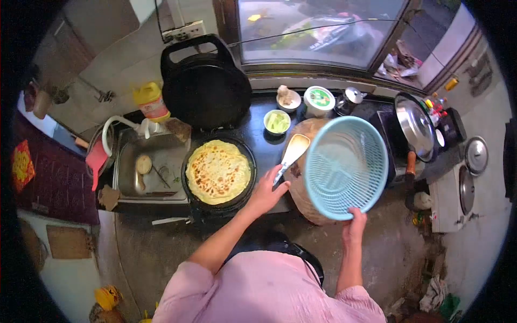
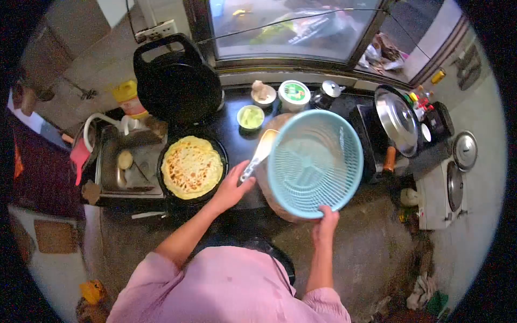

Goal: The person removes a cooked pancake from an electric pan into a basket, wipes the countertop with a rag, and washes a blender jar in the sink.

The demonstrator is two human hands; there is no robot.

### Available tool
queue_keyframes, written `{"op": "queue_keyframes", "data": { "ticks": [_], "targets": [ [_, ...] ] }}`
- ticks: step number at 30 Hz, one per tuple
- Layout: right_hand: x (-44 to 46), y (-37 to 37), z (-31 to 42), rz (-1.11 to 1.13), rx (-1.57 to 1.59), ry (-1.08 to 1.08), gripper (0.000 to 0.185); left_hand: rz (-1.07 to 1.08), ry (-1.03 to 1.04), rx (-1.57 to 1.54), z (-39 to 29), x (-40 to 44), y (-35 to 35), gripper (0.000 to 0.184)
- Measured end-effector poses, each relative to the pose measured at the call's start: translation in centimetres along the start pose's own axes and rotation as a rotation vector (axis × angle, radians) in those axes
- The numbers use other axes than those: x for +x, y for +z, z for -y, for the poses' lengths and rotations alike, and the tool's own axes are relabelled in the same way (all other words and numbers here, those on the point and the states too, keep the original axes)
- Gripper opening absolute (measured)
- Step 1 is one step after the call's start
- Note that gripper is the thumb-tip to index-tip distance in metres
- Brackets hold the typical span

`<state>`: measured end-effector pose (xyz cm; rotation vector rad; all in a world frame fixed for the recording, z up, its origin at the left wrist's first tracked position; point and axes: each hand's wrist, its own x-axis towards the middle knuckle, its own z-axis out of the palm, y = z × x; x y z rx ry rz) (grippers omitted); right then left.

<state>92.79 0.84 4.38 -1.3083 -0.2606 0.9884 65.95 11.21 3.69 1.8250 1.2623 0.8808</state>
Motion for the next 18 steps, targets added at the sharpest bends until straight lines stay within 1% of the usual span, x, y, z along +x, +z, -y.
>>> {"op": "queue_keyframes", "data": {
  "ticks": [1, 2, 4, 5, 7, 8, 10, 11, 14, 15, 16, 18],
  "targets": [
    [1.5, -1.9, -0.7, -0.007, 0.014, -0.024, 0.027, -0.084, -0.015, 0.150, 2.0, 0.4, 1.2, 0.061],
    [1.8, -2.0, -0.1, -0.060, 0.013, 0.000, 0.026, -0.165, -0.029, 0.300, 3.5, 0.8, 2.1, 0.061],
    [2.3, -1.9, 0.9, -0.075, -0.021, 0.007, 0.026, -0.117, -0.168, 0.314, 4.8, 1.2, 3.2, 0.055],
    [3.2, -2.0, 0.8, -0.049, -0.025, 0.025, 0.029, -0.095, -0.235, 0.317, 5.1, 1.5, 3.8, 0.053],
    [5.2, -2.3, -0.3, 0.000, -0.034, 0.064, 0.036, -0.109, -0.327, 0.236, 4.6, 1.8, 4.7, 0.048],
    [6.0, -2.1, -0.8, -0.009, -0.021, 0.074, 0.036, -0.117, -0.374, 0.196, 4.4, 1.8, 5.2, 0.045],
    [7.5, -0.6, -1.2, -0.028, 0.007, 0.097, 0.036, -0.082, -0.405, 0.213, 3.2, 1.7, 5.7, 0.045],
    [8.1, 0.0, -1.6, -0.027, 0.022, 0.064, 0.032, -0.064, -0.420, 0.219, 2.4, 1.7, 5.9, 0.045],
    [8.5, 1.6, -0.9, 0.065, 0.008, 0.081, 0.030, -0.010, -0.496, 0.226, 1.8, 1.7, 6.8, 0.044],
    [8.8, 1.9, -1.0, 0.075, 0.007, 0.057, 0.031, 0.013, -0.533, 0.214, 1.6, 1.8, 6.8, 0.044],
    [9.4, 1.9, -1.2, 0.087, 0.004, 0.090, 0.032, 0.035, -0.571, 0.202, 1.5, 1.7, 6.7, 0.044],
    [11.0, 1.4, -1.6, 0.119, -0.008, 0.165, 0.035, -0.027, -0.506, 0.238, 3.4, 1.3, 8.0, 0.040]
  ]
}}
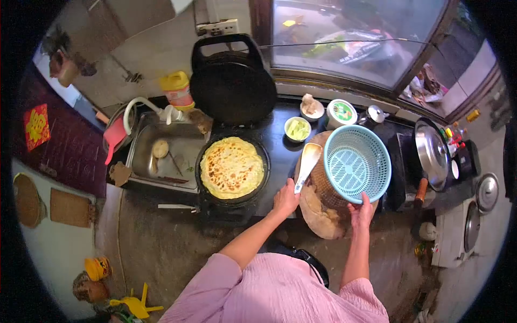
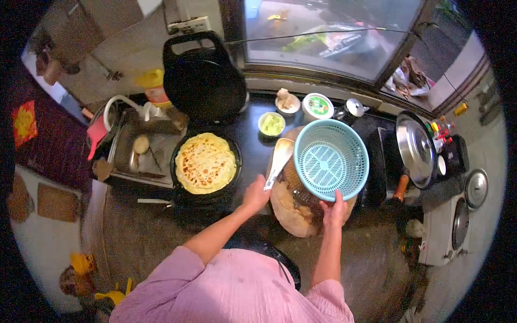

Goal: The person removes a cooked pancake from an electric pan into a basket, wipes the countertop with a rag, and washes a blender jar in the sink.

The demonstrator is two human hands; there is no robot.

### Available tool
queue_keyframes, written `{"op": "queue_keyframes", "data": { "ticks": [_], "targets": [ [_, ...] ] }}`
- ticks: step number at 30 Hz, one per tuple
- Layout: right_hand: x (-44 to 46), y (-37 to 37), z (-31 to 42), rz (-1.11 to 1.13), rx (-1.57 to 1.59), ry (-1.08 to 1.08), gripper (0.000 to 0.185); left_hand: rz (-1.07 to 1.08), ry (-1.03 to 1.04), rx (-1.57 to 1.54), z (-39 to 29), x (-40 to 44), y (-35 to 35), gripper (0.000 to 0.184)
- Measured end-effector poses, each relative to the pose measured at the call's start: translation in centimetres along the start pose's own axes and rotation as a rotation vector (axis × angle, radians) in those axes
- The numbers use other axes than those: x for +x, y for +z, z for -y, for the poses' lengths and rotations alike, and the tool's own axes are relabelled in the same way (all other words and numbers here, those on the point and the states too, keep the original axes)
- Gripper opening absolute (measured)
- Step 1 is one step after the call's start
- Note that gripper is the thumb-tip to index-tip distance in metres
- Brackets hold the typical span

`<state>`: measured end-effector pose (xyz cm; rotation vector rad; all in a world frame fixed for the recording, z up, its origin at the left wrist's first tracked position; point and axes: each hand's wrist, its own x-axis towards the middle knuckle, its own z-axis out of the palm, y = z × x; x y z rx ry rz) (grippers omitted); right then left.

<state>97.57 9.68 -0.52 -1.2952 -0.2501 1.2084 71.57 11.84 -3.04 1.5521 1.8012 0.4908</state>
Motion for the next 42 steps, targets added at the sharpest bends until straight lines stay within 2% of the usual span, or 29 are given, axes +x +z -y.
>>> {"op": "queue_keyframes", "data": {
  "ticks": [2, 3, 6, 8, 9, 10, 11, 12, 14, 16, 18, 22, 23, 26, 27, 28, 29, 31, 33, 34, 36, 39, 42],
  "targets": [
    [-1.4, 1.6, 1.3, 0.063, 0.017, 0.011, 0.048, -0.074, 0.053, 0.038, 1.1, -0.1, 0.3, 0.039],
    [-2.1, 1.9, 1.4, 0.073, 0.052, 0.013, 0.048, -0.153, 0.051, 0.056, 0.3, -1.4, -1.1, 0.028],
    [-4.7, 1.2, 1.6, 0.064, -0.002, -0.035, 0.042, -0.212, -0.014, -0.164, 0.8, -5.1, -5.9, 0.018],
    [-4.9, -2.3, 0.2, 0.049, -0.134, -0.069, 0.037, -0.364, -0.217, -0.231, 5.0, -7.6, -8.0, 0.015],
    [-4.9, -3.7, -0.3, 0.027, -0.151, -0.085, 0.034, -0.556, -0.085, -0.328, 8.7, -8.8, -8.3, 0.011],
    [-5.0, -5.1, -0.9, 0.003, -0.169, -0.102, 0.030, -0.620, -0.272, -0.414, 13.0, -9.8, -8.2, 0.008],
    [-5.3, -6.2, -1.7, -0.025, -0.185, -0.117, 0.027, -0.740, -0.275, -0.495, 16.0, -11.2, -8.7, 0.007],
    [-5.5, -7.0, -2.7, -0.058, -0.167, -0.073, 0.025, -0.722, -0.370, -0.736, 16.9, -12.9, -9.9, 0.009],
    [-6.4, -8.7, -4.2, -0.147, -0.127, -0.007, 0.021, -0.700, -0.628, -0.880, 20.8, -13.8, -9.1, 0.016],
    [-8.3, -8.3, -5.7, -0.107, -0.124, 0.160, 0.021, -0.646, -0.633, -1.034, 20.3, -13.4, -9.1, 0.020],
    [-10.2, -7.1, -6.9, -0.058, -0.237, 0.307, 0.021, -0.542, -0.673, -1.135, 22.5, -13.0, -9.1, 0.024],
    [-11.6, -3.8, -7.7, -0.159, -0.182, 0.299, 0.023, -0.534, -0.736, -1.158, 23.1, -13.8, -9.2, 0.033],
    [-11.3, -4.0, -8.0, -0.174, -0.160, 0.312, 0.023, -0.468, -0.775, -1.254, 24.4, -13.4, -9.1, 0.038],
    [-11.3, -5.2, -8.6, -0.184, -0.119, 0.347, 0.026, -0.445, -0.726, -1.455, 24.4, -12.7, -9.0, 0.041],
    [-11.5, -5.6, -8.9, -0.198, -0.106, 0.362, 0.028, -0.521, -0.812, -1.398, 24.1, -12.2, -8.9, 0.042],
    [-11.4, -5.9, -9.3, -0.205, -0.091, 0.374, 0.029, -0.455, -0.769, -1.453, 24.3, -12.1, -8.7, 0.042],
    [-11.4, -6.4, -10.0, -0.187, -0.072, 0.399, 0.042, -0.391, -0.722, -1.505, 24.9, -12.3, -8.5, 0.042],
    [-11.1, -5.5, -10.3, -0.183, 0.104, 0.476, 0.050, -0.292, -0.625, -1.596, 23.8, -12.4, -9.3, 0.039],
    [-10.3, -5.6, -11.4, -0.096, 0.237, 0.504, 0.062, -0.308, -0.630, -1.592, 23.5, -12.0, -9.0, 0.037],
    [-9.4, -6.0, -12.1, -0.097, 0.231, 0.479, 0.062, -0.314, -0.639, -1.589, 23.6, -12.1, -8.7, 0.035],
    [-8.9, -6.4, -12.9, -0.116, 0.225, 0.429, 0.064, -0.284, -0.623, -1.626, 24.5, -12.1, -8.7, 0.046],
    [-8.8, -7.3, -13.2, -0.122, 0.289, 0.505, 0.064, -0.212, -0.601, -1.553, 23.6, -12.5, -8.5, 0.053],
    [-9.9, -5.9, -12.3, -0.180, 0.225, 0.505, 0.063, -0.183, -0.581, -1.544, 22.5, -12.2, -8.4, 0.055]
  ]
}}
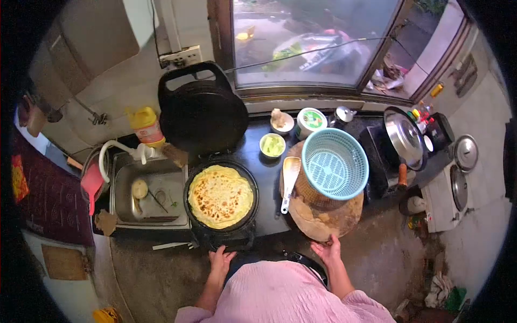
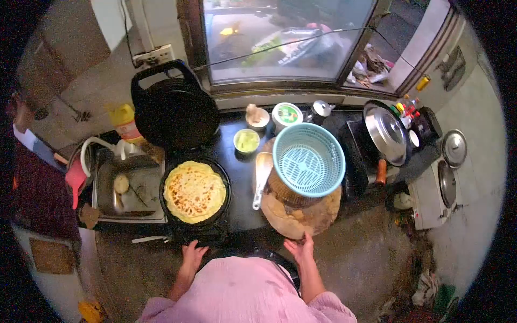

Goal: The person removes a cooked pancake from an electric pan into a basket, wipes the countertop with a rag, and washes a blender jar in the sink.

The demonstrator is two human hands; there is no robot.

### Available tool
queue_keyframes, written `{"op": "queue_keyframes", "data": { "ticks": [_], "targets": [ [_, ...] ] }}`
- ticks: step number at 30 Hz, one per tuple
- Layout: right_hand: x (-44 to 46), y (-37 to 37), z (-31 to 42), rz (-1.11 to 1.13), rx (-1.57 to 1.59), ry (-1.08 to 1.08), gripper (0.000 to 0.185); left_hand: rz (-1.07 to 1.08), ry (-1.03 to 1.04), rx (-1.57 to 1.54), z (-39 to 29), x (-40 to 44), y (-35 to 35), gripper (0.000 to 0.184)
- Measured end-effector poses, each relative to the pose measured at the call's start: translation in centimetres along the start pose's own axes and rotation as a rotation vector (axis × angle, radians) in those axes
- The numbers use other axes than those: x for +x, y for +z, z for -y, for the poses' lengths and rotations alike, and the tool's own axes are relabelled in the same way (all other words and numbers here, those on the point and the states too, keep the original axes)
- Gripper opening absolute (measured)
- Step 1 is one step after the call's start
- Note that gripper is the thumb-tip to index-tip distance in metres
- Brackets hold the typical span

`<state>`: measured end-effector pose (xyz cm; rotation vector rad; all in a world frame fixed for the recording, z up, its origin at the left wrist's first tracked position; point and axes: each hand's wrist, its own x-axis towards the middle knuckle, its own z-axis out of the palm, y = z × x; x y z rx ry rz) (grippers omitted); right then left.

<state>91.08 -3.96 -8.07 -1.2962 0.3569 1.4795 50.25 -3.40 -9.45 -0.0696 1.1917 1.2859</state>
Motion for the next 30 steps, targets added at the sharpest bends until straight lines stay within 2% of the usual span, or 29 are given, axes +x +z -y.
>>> {"op": "queue_keyframes", "data": {
  "ticks": [1, 4, 5, 8, 9, 12, 13, 16, 17, 20, 21, 23, 24, 25, 26, 27, 28, 30],
  "targets": [
    [-0.5, 0.1, -0.2, 0.068, -0.024, -0.032, 0.061, 0.014, 0.015, 0.010, 0.0, -0.6, 0.6, 0.055],
    [-1.1, 1.1, -0.6, -0.045, 0.008, -0.039, 0.057, -0.032, 0.036, 0.038, 0.9, -0.6, 0.9, 0.059],
    [-1.1, 0.9, -0.8, 0.020, 0.013, -0.034, 0.055, -0.065, 0.038, 0.047, 1.3, -0.4, 0.8, 0.061],
    [-3.7, 2.3, -0.1, -0.007, -0.197, 0.042, 0.057, 0.019, 0.072, 0.045, 0.9, -1.3, 1.6, 0.059],
    [-5.4, 3.3, 0.8, 0.071, -0.321, 0.049, 0.062, 0.011, 0.067, 0.044, 1.2, -1.1, 1.7, 0.058],
    [-5.9, 3.4, 3.1, 0.069, -0.301, 0.177, 0.063, -0.017, 0.070, 0.043, 2.1, -1.0, 1.5, 0.054],
    [-6.8, 4.2, 3.7, -0.016, -0.384, 0.187, 0.059, -0.030, 0.076, 0.045, 2.2, -1.3, 1.9, 0.054],
    [-7.9, 5.8, 5.8, 0.302, -0.620, 0.369, 0.054, -0.138, 0.099, 0.046, 1.8, -2.9, 3.7, 0.055],
    [-8.4, 7.2, 6.0, 0.311, -0.669, 0.352, 0.042, -0.144, 0.123, 0.058, 2.0, -2.8, 3.9, 0.056],
    [-9.7, 14.4, 5.5, 0.347, -0.821, -0.103, 0.030, -0.151, 0.127, 0.044, 1.9, -3.0, 4.0, 0.059],
    [-9.3, 16.8, 5.5, 0.403, -0.852, -0.267, 0.020, -0.148, 0.119, 0.028, 1.9, -3.0, 4.1, 0.060],
    [-8.3, 22.5, 5.8, 0.544, -0.823, -0.466, 0.019, -0.126, 0.163, 0.013, 2.2, -2.9, 4.6, 0.064],
    [-8.2, 25.9, 6.4, 0.655, -0.948, -0.636, 0.019, -0.167, 0.140, 0.003, 2.2, -2.9, 4.8, 0.065],
    [-7.8, 29.2, 6.9, 0.711, -1.014, -0.686, 0.020, -0.208, 0.110, -0.006, 2.2, -2.8, 4.8, 0.065],
    [-6.2, 32.5, 6.9, 0.770, -1.060, -0.890, 0.021, -0.247, 0.076, -0.014, 2.3, -2.7, 4.9, 0.066],
    [-6.2, 36.1, 6.9, 0.807, -1.034, -0.932, 0.023, -0.253, 0.079, -0.016, 2.1, -3.1, 5.2, 0.068],
    [-4.6, 39.4, 7.0, 0.768, -1.123, -1.186, 0.024, -0.238, 0.089, -0.014, 2.3, -2.8, 5.1, 0.068],
    [-4.3, 45.6, 7.1, 0.825, -1.165, -1.369, 0.029, -0.205, 0.113, -0.007, 2.9, -2.1, 4.3, 0.068]
  ]
}}
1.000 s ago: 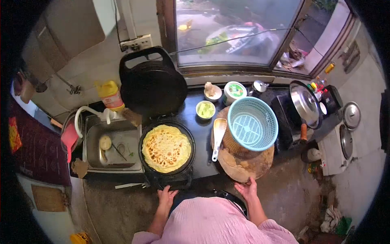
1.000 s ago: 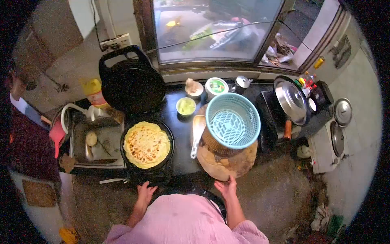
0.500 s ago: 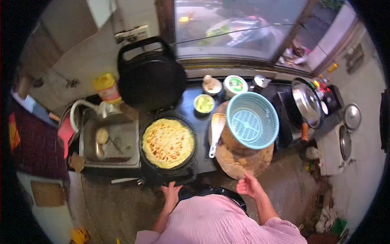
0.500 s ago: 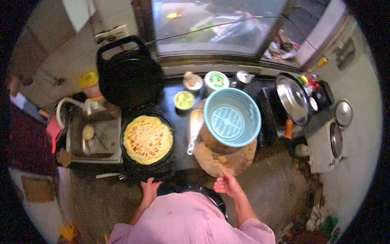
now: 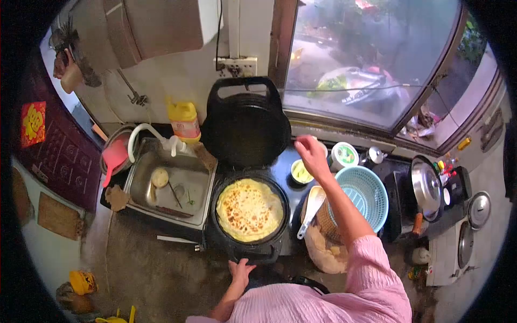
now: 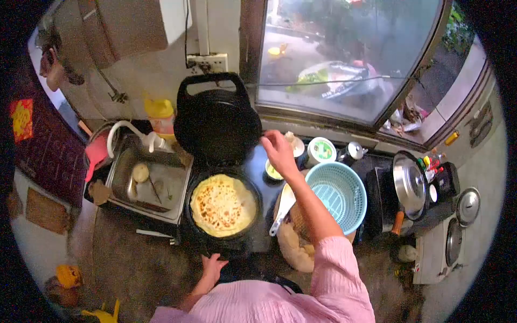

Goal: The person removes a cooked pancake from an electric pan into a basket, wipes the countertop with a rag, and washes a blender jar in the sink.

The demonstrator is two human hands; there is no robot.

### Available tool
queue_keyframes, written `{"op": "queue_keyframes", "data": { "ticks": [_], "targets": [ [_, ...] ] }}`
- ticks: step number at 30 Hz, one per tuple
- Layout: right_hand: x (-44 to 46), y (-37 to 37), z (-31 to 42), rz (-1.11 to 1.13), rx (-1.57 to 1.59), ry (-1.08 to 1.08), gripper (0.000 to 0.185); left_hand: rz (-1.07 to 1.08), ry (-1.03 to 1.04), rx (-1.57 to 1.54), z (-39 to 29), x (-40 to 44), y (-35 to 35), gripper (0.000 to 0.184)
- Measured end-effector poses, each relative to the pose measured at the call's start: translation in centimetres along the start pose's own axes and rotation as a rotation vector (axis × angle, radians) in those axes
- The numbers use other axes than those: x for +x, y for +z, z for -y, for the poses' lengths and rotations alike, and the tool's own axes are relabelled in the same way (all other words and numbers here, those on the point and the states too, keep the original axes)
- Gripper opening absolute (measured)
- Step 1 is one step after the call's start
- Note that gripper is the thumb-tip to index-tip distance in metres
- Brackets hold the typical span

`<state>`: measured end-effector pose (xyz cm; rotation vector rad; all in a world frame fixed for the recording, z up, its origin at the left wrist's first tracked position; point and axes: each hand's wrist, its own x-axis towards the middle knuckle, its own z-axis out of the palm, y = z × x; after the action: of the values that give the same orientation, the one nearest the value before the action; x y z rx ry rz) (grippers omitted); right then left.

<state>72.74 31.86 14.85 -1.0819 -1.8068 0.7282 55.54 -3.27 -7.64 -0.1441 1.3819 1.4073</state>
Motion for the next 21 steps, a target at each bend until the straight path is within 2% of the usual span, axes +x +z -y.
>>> {"op": "queue_keyframes", "data": {
  "ticks": [1, 2, 4, 6, 8, 9, 10, 14, 15, 18, 19, 21],
  "targets": [
    [2.5, 1.0, -0.2, 0.022, 0.029, 0.034, 0.038, 0.002, 0.011, -0.012, 0.5, 0.4, -0.3, 0.068],
    [5.0, 2.0, -1.0, -0.063, -0.075, -0.093, 0.047, 0.009, 0.014, -0.012, 0.6, 0.4, -0.4, 0.067],
    [8.7, 2.9, 0.8, -0.081, -0.177, -0.182, 0.056, 0.020, 0.028, -0.019, 0.5, 0.4, -0.3, 0.067],
    [12.0, 4.1, 2.0, -0.053, -0.018, -0.200, 0.059, -0.009, 0.042, -0.031, 0.7, 0.5, -0.2, 0.074],
    [13.9, 4.6, 2.8, -0.020, 0.093, -0.155, 0.061, -0.090, 0.017, -0.025, 0.5, 0.1, 0.3, 0.081],
    [14.5, 4.3, 3.7, -0.001, 0.124, -0.105, 0.062, -0.067, 0.019, -0.032, 0.2, -0.2, 0.3, 0.090],
    [14.9, 4.1, 4.3, 0.019, 0.153, -0.053, 0.063, -0.079, 0.003, -0.032, 0.3, 0.0, 0.4, 0.091],
    [16.2, 3.9, 2.4, 0.044, -0.005, -0.173, 0.050, -0.109, -0.013, -0.013, 0.3, 0.0, 0.6, 0.093],
    [15.7, 3.6, 3.0, 0.025, -0.057, -0.295, 0.044, -0.111, -0.009, -0.007, 0.3, -0.1, 0.7, 0.093],
    [13.8, 2.6, 4.6, -0.004, -0.143, -0.371, 0.041, 0.048, 0.125, 0.002, 1.6, 0.9, -0.5, 0.093],
    [13.7, 2.3, 4.3, -0.010, -0.168, -0.478, 0.038, 0.041, 0.120, 0.007, 2.0, 0.3, -0.8, 0.092],
    [13.4, 1.7, 4.3, 0.017, -0.210, -0.435, 0.035, 0.037, 0.129, 0.011, 1.2, 0.2, -0.1, 0.091]
  ]
}}
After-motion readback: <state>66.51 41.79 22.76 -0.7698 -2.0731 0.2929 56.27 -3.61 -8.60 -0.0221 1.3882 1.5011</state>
